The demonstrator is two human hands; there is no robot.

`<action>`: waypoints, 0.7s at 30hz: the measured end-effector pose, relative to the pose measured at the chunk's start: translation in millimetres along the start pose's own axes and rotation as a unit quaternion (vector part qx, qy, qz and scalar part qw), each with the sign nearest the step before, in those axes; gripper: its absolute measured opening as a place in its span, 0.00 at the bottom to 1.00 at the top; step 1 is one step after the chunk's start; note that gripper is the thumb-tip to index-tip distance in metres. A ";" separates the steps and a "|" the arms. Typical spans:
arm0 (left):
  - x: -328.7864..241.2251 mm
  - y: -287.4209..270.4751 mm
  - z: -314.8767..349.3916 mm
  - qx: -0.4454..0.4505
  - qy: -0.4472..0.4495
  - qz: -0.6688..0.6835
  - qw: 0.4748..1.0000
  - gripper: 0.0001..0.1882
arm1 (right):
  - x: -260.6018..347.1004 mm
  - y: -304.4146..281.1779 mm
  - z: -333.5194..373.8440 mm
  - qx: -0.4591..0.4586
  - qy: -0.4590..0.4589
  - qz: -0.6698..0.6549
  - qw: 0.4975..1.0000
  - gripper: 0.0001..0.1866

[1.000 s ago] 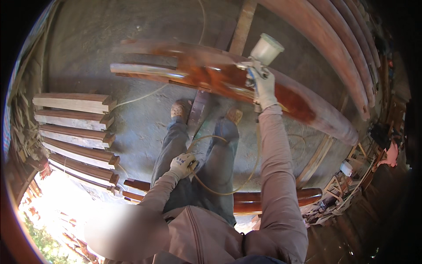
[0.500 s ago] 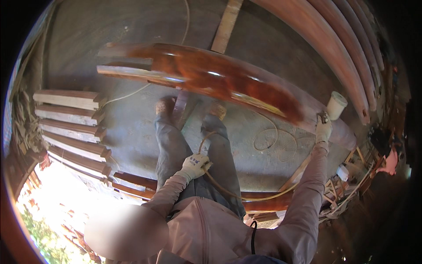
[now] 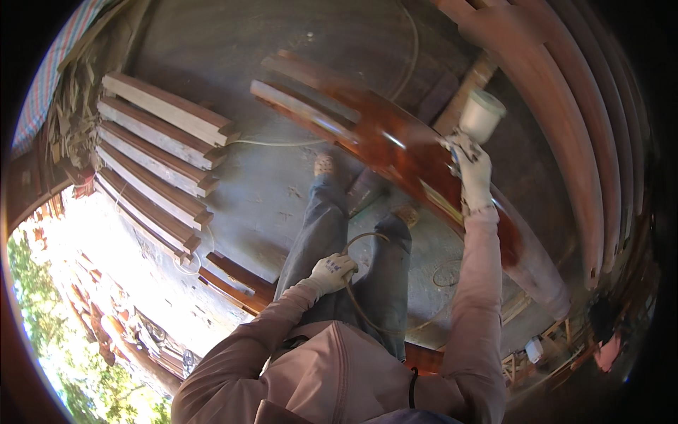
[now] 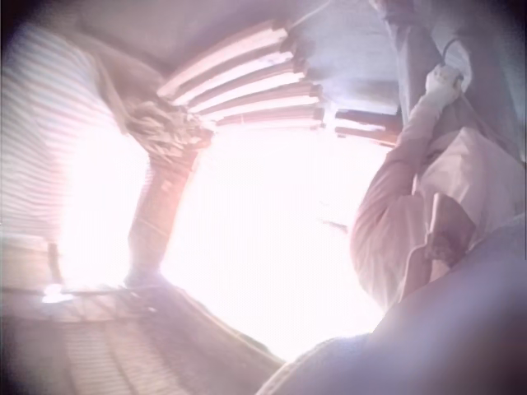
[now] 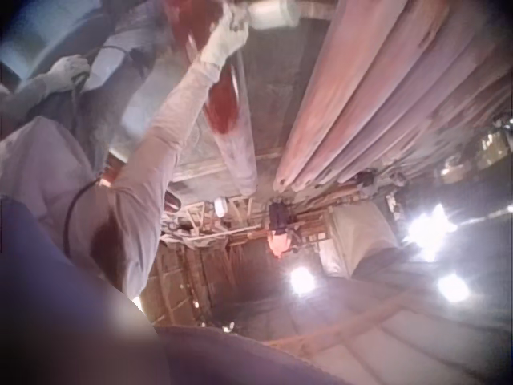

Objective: The person sprays a reddish-brown finish onto a curved wooden piece using a spray gun. They then walk to a workbench, pick up a plastic container, and pour liquid into a small cup.

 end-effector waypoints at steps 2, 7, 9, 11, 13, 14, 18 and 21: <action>26.0 -25.3 12.3 -0.018 -0.030 0.012 0.999 0.08 | 37.6 85.0 -27.2 0.035 -0.027 0.011 0.999 0.13; 73.3 -54.4 28.7 -0.043 -0.101 0.044 0.993 0.08 | 114.3 263.5 -81.7 0.081 -0.043 -0.010 0.996 0.14; 82.4 -55.3 29.0 -0.050 -0.121 0.062 0.989 0.08 | 130.9 319.2 -98.9 0.095 -0.024 -0.047 0.994 0.13; 88.2 -58.0 28.5 -0.065 -0.127 0.064 0.988 0.07 | 136.1 359.3 -106.6 0.140 0.007 -0.145 0.979 0.13; 92.6 -58.3 29.1 -0.051 -0.128 0.077 0.987 0.10 | 131.1 371.4 -113.8 0.146 0.022 -0.175 0.973 0.13; 94.2 -59.6 29.1 -0.044 -0.128 0.080 0.988 0.11 | 127.9 366.2 -118.0 0.133 0.015 -0.162 0.978 0.14; 98.4 -70.8 28.3 -0.053 -0.115 0.099 0.987 0.11 | 102.5 293.6 -132.0 0.081 0.056 -0.133 0.986 0.13; 102.1 -75.2 28.1 -0.045 -0.120 0.105 0.986 0.12 | 87.3 213.1 -128.3 0.068 0.069 -0.078 0.992 0.13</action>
Point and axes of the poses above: each hand's wrist, its own z-axis away from the middle knuckle, its own y-axis out of the palm, x = y × z, the point moved 7 cm from there along -z, towards the middle knuckle, and after that the axes turned 6 degrees about -x, right-handed, at the moved point
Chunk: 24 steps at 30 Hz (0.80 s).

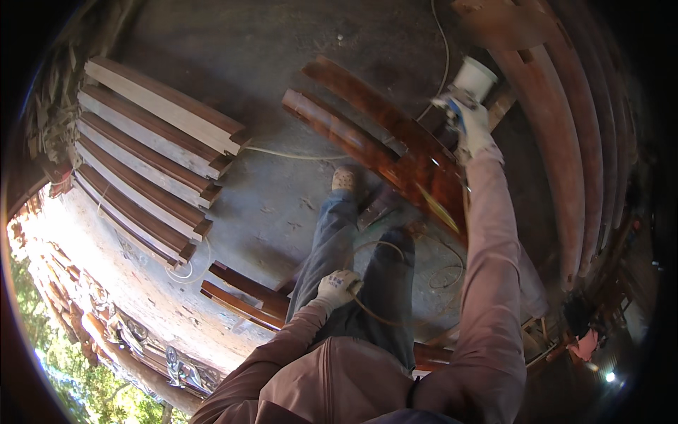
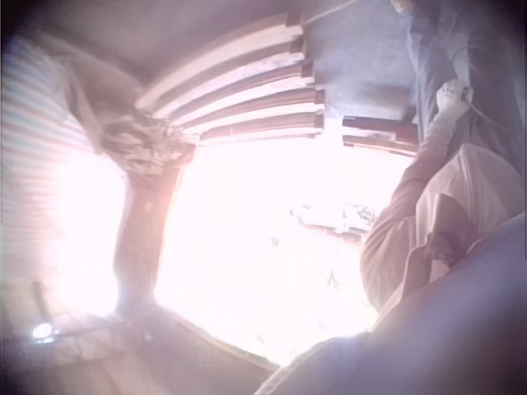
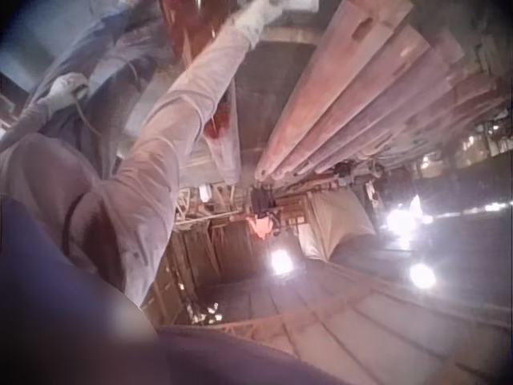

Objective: The person sprays a reddish-brown finish onto a curved wooden piece using a spray gun. They then walk to a workbench, pick up a plastic container, and pour liquid into a small cup.

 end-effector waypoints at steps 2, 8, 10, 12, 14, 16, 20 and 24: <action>3.8 -2.6 -1.6 0.005 -0.015 0.007 1.000 0.12 | -3.7 -51.1 12.0 -0.070 0.019 0.146 0.987 0.10; 6.6 -7.7 -4.0 0.012 -0.006 0.006 1.000 0.12 | 4.2 -41.9 69.9 -0.104 -0.123 0.301 0.940 0.18; 7.9 -8.8 -4.2 0.009 -0.006 0.013 1.000 0.12 | 9.2 13.6 87.1 -0.074 -0.181 0.337 0.921 0.18; 9.1 -8.7 -3.1 0.001 -0.007 0.016 1.000 0.11 | 0.2 77.2 108.0 0.039 -0.145 0.126 0.981 0.16; 10.0 -8.5 -1.1 -0.019 -0.006 0.011 1.000 0.10 | -1.8 137.2 129.6 0.081 -0.197 0.042 0.976 0.16; 11.6 -4.7 2.4 -0.016 -0.010 0.007 1.000 0.10 | -5.4 187.5 148.6 0.070 -0.292 0.054 0.952 0.19; 13.7 4.5 9.3 0.013 -0.007 -0.005 1.000 0.10 | -55.7 214.3 166.4 0.005 -0.209 0.133 0.969 0.20; 17.4 9.5 11.5 0.034 -0.009 -0.028 0.999 0.13 | -94.6 144.5 203.4 -0.065 -0.118 0.032 0.990 0.20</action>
Point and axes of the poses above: each hand's wrist, its own z-axis away from the middle knuckle, its own y-axis out of the palm, x = y × z, the point moved 7 cm from there along -z, towards the middle knuckle, and after that the axes turned 6 degrees about -x, right-handed, at the moved point
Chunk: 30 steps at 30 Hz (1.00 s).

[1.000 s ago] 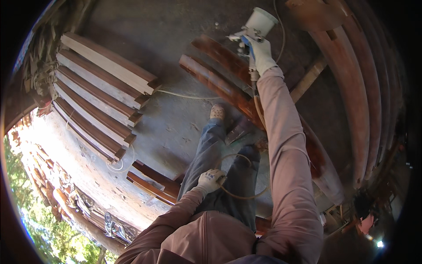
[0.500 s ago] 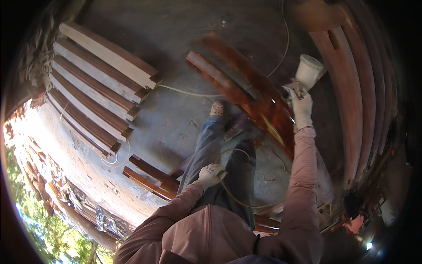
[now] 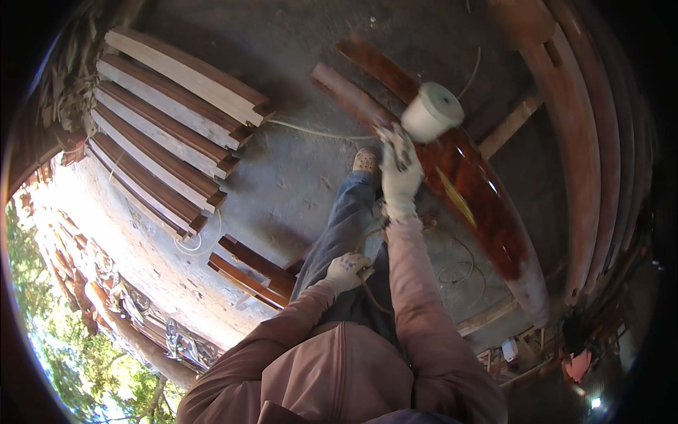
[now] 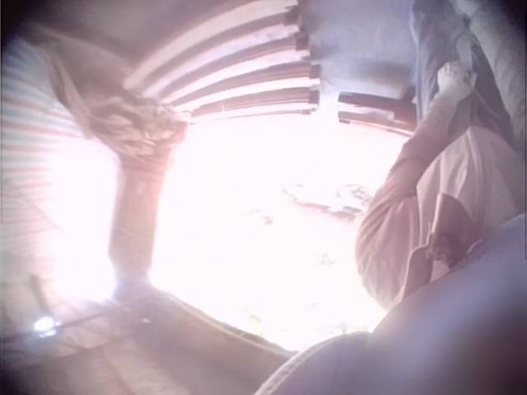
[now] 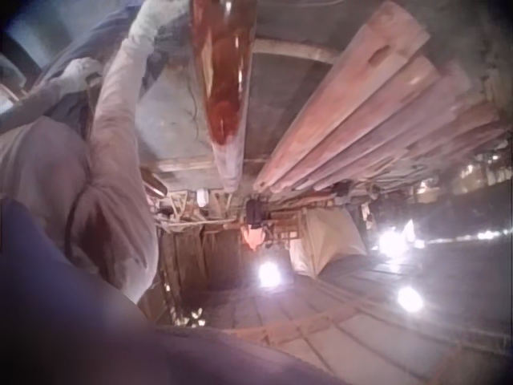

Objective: The person sprays a reddish-brown finish onto a curved wooden piece using a spray gun. They then walk to a workbench, pick up a plastic container, and pour liquid into a small cup.

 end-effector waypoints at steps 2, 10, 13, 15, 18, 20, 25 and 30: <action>0.9 -1.0 -0.6 -0.002 0.007 0.001 1.000 0.12 | 11.0 -55.0 23.7 -0.016 -0.091 0.081 0.992 0.18; 4.4 -7.1 -2.5 -0.028 0.022 -0.026 0.999 0.09 | 13.7 -137.5 92.8 -0.088 -0.194 0.382 0.899 0.23; 8.7 6.4 0.4 -0.001 0.031 -0.039 0.999 0.11 | -4.9 -86.5 79.0 -0.075 -0.206 0.282 0.934 0.22; 16.4 22.7 6.7 0.031 0.026 -0.101 0.994 0.14 | -9.1 -39.4 57.2 -0.078 -0.235 0.154 0.956 0.21; 29.7 38.9 19.4 0.017 0.044 -0.195 0.980 0.17 | -27.2 10.4 48.8 -0.005 -0.094 0.007 0.996 0.21; 37.3 50.1 25.1 0.027 0.051 -0.226 0.972 0.18 | -31.6 5.2 59.3 -0.011 -0.061 -0.065 0.996 0.21; 24.3 79.6 30.1 0.024 0.094 -0.207 0.974 0.12 | -71.2 -148.0 104.6 -0.119 -0.129 -0.018 0.984 0.17; 5.5 120.1 33.9 0.019 0.101 -0.193 0.976 0.13 | -171.8 -393.7 170.5 -0.314 0.006 0.019 0.949 0.21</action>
Point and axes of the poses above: each hand's wrist, its own z-axis away from the middle knuckle, its own y-axis out of the palm, x = y × z, the point moved 7 cm from there along -z, towards the middle knuckle, and after that the axes turned 6 degrees about -x, right-handed, at the moved point
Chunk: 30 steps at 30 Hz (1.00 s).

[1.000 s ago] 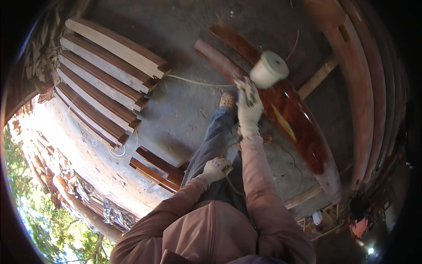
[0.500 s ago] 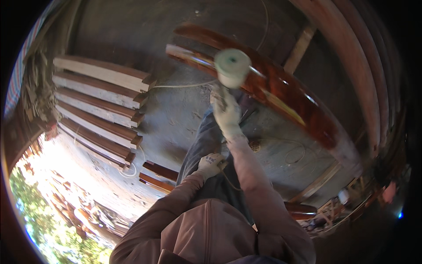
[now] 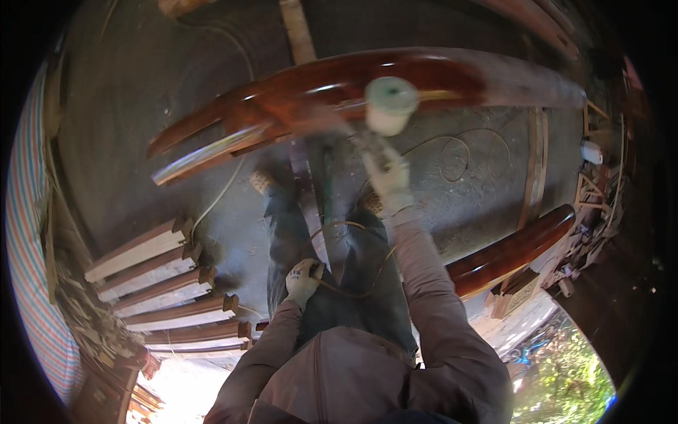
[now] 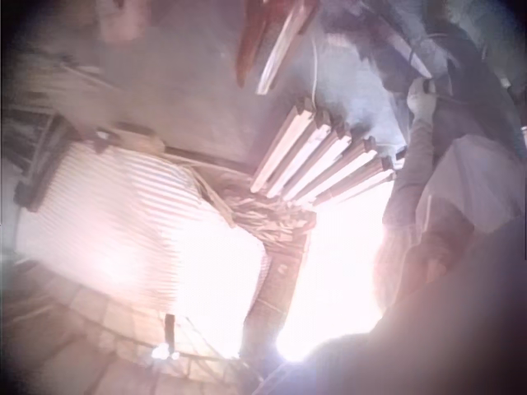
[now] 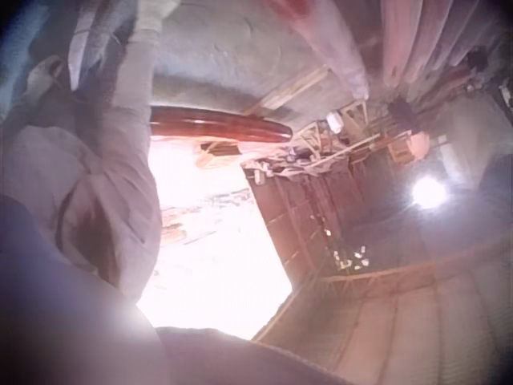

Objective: The person sprays a reddish-brown finish onto a curved wooden piece using a spray gun. They then walk to a workbench, pick up a plastic container, and pour liquid into a small cup.

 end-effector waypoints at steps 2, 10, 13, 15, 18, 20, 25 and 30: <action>-20.1 13.4 -1.2 -0.011 0.029 0.017 0.999 0.13 | -23.6 -96.2 -31.3 -0.082 -0.027 -0.003 0.996 0.23; -192.2 76.8 6.0 0.012 0.257 -0.022 0.966 0.11 | -79.5 -360.1 -71.7 -0.294 0.008 0.188 0.937 0.25; -250.7 108.2 10.6 0.090 0.294 -0.006 0.952 0.11 | -74.7 -391.1 -78.3 -0.268 -0.017 0.195 0.943 0.26; -279.7 125.7 16.3 0.138 0.327 -0.033 0.934 0.11 | -70.2 -395.2 -91.7 -0.243 -0.012 0.203 0.949 0.26; -303.4 161.6 15.3 0.266 0.320 -0.083 0.906 0.10 | -60.8 -371.8 -122.4 -0.188 -0.027 0.118 0.975 0.26; -324.5 179.3 15.8 0.254 0.348 -0.063 0.900 0.10 | -46.3 -343.2 -149.8 -0.121 -0.082 0.056 0.988 0.25; -346.0 221.2 -43.0 0.245 0.291 -0.113 0.918 0.12 | -20.0 -242.1 -222.6 0.085 -0.049 -0.229 0.968 0.21; -399.5 251.7 -101.8 0.170 0.195 -0.070 0.963 0.15 | -45.0 -217.8 -296.9 0.116 0.030 -0.220 0.968 0.17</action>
Point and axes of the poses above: each hand's wrist, its own z-axis away from the middle knuckle, its own y-axis out of the palm, x = y × z, the point moved 7 cm from there along -z, towards the middle knuckle, and after that the axes turned 6 degrees about -x, right-handed, at the moved point
